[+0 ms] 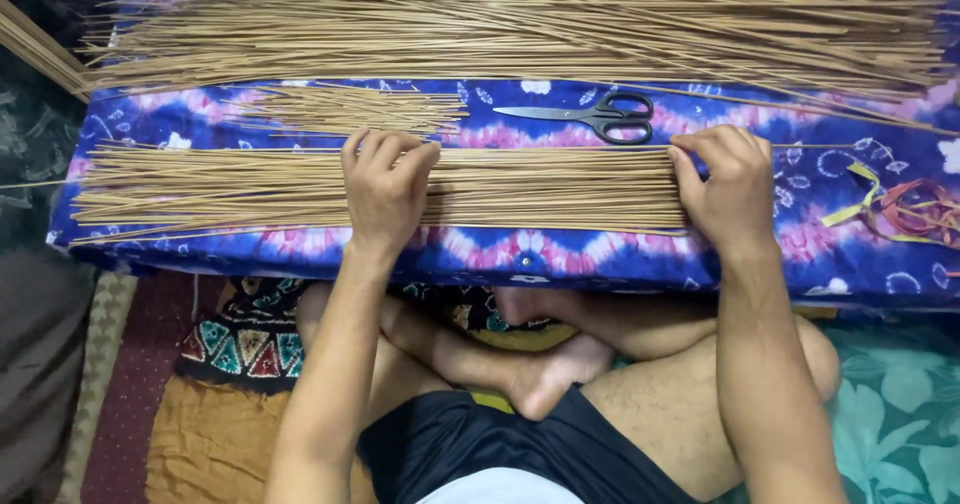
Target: Sorting, aligning, and cutting bundles of thin wooden sticks for weaving or broom making
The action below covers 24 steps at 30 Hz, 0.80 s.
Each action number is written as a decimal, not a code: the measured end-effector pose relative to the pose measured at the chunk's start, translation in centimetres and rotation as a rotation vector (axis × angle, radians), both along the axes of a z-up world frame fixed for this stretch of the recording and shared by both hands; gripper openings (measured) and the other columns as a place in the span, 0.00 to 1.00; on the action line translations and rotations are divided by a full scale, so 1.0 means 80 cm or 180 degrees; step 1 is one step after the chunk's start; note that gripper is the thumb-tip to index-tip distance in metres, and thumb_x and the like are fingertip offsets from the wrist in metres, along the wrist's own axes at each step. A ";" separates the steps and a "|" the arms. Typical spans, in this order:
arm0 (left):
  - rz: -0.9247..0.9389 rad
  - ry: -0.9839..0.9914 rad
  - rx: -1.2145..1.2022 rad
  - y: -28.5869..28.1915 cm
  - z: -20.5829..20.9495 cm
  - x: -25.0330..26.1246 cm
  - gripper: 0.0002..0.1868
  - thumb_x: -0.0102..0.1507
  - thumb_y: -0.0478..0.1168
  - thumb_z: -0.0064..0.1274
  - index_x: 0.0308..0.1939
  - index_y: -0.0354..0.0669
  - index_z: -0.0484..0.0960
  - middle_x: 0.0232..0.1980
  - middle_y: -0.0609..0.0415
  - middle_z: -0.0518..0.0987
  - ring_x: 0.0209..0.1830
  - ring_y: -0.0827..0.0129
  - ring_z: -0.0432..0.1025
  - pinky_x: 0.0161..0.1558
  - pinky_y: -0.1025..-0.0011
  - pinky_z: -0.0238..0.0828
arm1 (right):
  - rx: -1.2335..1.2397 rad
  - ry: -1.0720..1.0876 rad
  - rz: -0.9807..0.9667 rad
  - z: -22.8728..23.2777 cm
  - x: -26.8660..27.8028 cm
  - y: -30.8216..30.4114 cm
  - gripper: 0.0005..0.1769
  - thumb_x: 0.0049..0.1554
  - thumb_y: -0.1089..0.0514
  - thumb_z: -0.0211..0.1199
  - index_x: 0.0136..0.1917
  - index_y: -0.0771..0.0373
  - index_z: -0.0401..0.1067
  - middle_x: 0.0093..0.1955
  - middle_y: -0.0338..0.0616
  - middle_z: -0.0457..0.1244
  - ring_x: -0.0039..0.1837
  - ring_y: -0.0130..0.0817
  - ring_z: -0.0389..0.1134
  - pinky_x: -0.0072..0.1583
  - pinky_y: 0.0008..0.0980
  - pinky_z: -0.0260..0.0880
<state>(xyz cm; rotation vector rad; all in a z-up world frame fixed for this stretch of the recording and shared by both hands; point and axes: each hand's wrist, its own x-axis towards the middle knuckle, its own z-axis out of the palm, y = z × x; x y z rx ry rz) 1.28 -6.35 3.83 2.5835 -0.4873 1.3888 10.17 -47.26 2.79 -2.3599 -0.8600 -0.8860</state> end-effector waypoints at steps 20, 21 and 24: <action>-0.0288 0.0083 -0.0071 -0.073 0.008 0.011 0.04 0.64 0.38 0.61 0.38 0.57 0.84 0.37 0.63 0.75 0.44 0.67 0.74 0.60 0.60 0.66 | 0.0136 0.0542 0.0389 0.018 -0.017 -0.013 0.06 0.60 0.63 0.72 0.52 0.58 0.82 0.45 0.46 0.69 0.49 0.51 0.71 0.53 0.44 0.68; -0.0320 0.0116 -0.0089 -0.072 0.012 0.010 0.04 0.64 0.38 0.61 0.39 0.56 0.85 0.37 0.63 0.75 0.44 0.67 0.74 0.59 0.61 0.66 | 0.0252 0.0632 0.0414 0.019 -0.016 -0.017 0.06 0.61 0.64 0.71 0.52 0.58 0.82 0.45 0.47 0.69 0.49 0.51 0.71 0.53 0.44 0.68; -0.0400 0.0151 -0.0063 -0.072 0.007 0.015 0.04 0.65 0.38 0.60 0.39 0.56 0.84 0.36 0.62 0.75 0.43 0.66 0.74 0.57 0.62 0.67 | 0.0307 0.0802 0.0411 0.024 -0.021 -0.014 0.07 0.59 0.67 0.71 0.51 0.60 0.82 0.44 0.50 0.69 0.48 0.53 0.71 0.52 0.47 0.70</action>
